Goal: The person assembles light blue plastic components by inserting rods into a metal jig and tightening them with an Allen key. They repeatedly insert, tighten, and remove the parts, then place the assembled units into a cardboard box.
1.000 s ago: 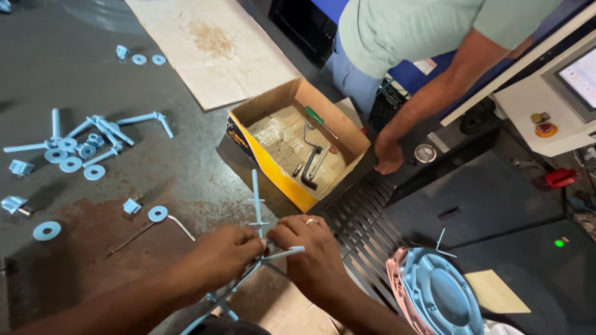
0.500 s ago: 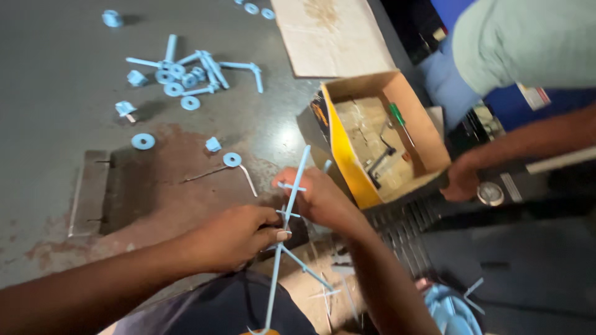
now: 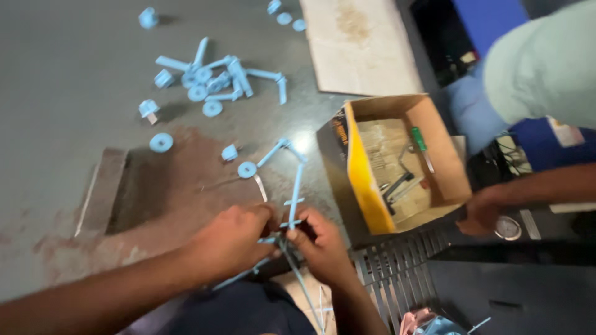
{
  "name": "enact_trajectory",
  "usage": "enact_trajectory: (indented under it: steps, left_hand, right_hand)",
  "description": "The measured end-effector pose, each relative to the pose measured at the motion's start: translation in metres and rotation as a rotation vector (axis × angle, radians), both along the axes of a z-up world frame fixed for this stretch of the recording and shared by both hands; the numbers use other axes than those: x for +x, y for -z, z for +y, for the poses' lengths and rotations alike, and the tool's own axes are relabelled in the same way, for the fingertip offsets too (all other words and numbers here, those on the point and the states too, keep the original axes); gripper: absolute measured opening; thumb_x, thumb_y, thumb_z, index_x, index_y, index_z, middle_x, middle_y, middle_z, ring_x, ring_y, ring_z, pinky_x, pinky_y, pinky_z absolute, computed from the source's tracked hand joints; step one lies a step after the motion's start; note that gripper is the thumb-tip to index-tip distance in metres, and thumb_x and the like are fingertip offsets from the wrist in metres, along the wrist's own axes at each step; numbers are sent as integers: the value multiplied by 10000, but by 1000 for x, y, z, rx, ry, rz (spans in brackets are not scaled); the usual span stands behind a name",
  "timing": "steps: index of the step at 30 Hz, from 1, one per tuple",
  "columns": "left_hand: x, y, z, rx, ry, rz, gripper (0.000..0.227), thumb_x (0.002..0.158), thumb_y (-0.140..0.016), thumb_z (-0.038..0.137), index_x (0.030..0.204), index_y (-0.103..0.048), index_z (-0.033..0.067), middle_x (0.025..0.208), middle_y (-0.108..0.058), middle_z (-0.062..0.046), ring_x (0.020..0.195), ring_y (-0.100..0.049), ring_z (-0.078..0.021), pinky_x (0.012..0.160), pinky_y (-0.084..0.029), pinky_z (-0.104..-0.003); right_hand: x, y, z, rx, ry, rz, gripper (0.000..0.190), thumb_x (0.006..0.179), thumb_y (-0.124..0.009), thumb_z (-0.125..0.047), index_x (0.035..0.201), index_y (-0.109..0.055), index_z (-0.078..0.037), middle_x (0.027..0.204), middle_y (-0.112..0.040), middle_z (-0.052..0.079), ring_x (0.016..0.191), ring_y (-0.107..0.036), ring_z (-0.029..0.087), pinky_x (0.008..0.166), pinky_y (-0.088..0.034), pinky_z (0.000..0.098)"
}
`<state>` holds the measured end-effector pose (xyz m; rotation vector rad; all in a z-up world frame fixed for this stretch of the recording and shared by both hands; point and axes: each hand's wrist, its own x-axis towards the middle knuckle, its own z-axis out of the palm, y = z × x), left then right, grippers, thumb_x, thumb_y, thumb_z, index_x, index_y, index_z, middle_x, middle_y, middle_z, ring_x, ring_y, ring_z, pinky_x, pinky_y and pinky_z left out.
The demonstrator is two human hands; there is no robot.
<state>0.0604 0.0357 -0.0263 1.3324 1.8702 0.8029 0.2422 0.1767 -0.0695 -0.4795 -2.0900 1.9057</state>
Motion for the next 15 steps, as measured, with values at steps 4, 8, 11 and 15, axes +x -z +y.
enact_trajectory:
  steps: [4, 8, 11, 15]
  left_hand:
    - [-5, -28, 17, -160, 57, 24, 396, 779, -808, 320, 1099, -652, 145, 888, -769, -84, 871, -739, -295, 795, -563, -437]
    - [-1, -36, 40, -111, 204, -248, 446, 723, -849, 246, 1101, -632, 147, 738, -752, -60, 690, -745, -201, 653, -578, -361]
    - [4, -35, 51, -128, 416, -732, 335, 791, -812, 150, 1060, -630, 68, 695, -714, -47, 630, -641, -144, 583, -503, -309]
    - [18, -34, 66, -299, 395, -818, 204, 874, -706, 133, 1063, -690, 59, 775, -733, -48, 673, -645, -131, 592, -485, -268]
  right_hand:
    - [14, -16, 7, 148, 250, -88, 136, 1002, -664, -154, 1051, -621, -35, 933, -707, 29, 851, -621, 86, 785, -523, 259]
    - [45, -36, 10, -244, 316, -59, 236, 896, -725, -67, 1078, -575, -80, 888, -649, -1, 738, -533, 69, 648, -428, 246]
    - [60, -39, 8, -221, 217, 81, 343, 838, -791, -11, 1084, -559, -69, 949, -660, 6, 912, -639, 99, 803, -514, 261]
    - [93, -33, 2, -403, 463, 146, 351, 815, -823, -27, 1064, -575, -31, 909, -694, 60, 821, -669, 146, 749, -544, 289]
